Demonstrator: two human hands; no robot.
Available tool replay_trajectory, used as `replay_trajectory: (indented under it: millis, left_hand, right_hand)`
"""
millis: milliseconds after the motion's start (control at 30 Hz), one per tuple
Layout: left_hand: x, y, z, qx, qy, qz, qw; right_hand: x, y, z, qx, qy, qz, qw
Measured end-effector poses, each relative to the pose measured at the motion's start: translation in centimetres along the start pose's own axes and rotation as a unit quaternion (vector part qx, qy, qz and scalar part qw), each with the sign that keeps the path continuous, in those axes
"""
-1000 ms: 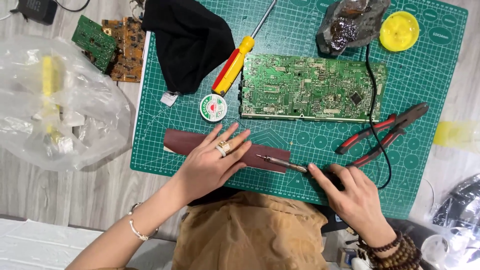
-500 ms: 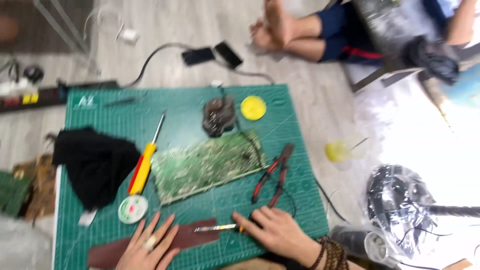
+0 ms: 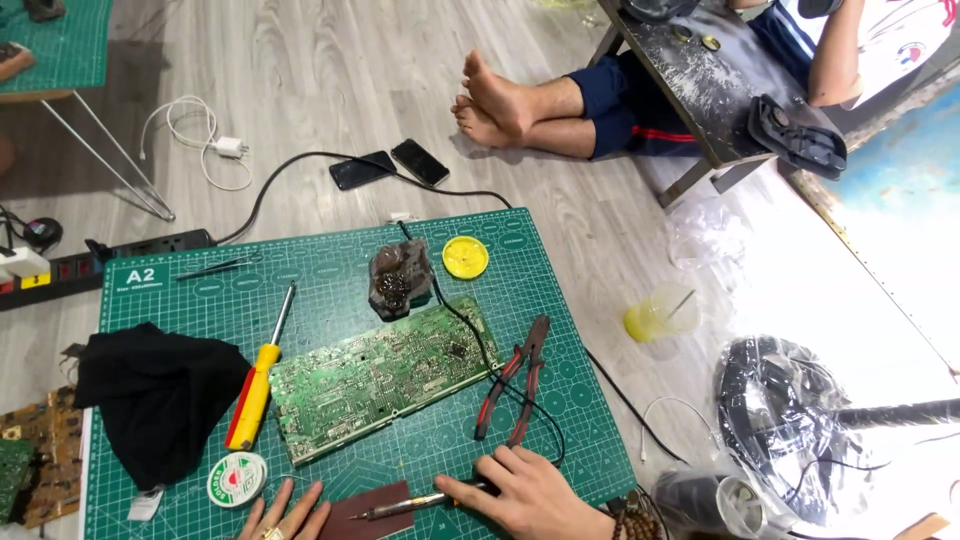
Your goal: Cleaning a soldering iron tip by repeatedly rubbing it against an abrasive pad and scraping it with a screwdriver on a repair mat.
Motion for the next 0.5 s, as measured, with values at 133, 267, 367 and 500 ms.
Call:
replay_trajectory:
  millis: [133, 267, 367, 500]
  left_hand:
    - [0.1, 1.5, 0.2, -0.018, 0.018, 0.048, 0.999]
    - [0.3, 0.0, 0.1, -0.063, 0.013, 0.064, 0.996]
    - [0.4, -2.7, -0.7, -0.040, -0.022, -0.076, 0.996]
    - [0.4, 1.2, 0.0, -0.044, 0.029, 0.023, 0.998]
  right_hand:
    - [0.4, -0.4, 0.8, -0.004, -0.001, -0.047, 0.999]
    - [0.1, -0.5, 0.2, 0.002, 0.002, -0.038, 0.999]
    - [-0.2, -0.7, 0.1, -0.005, 0.010, -0.032, 0.999]
    - [-0.1, 0.9, 0.8, -0.008, -0.001, -0.052, 0.999]
Point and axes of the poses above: each hand's wrist, its own x-axis towards the middle knuckle, its own y-axis out of the palm, z = x × y, the point moved 7 cm from there along x, towards the middle knuckle, and after that the axes turned 9 degrees about y, right-handed, at the moved point
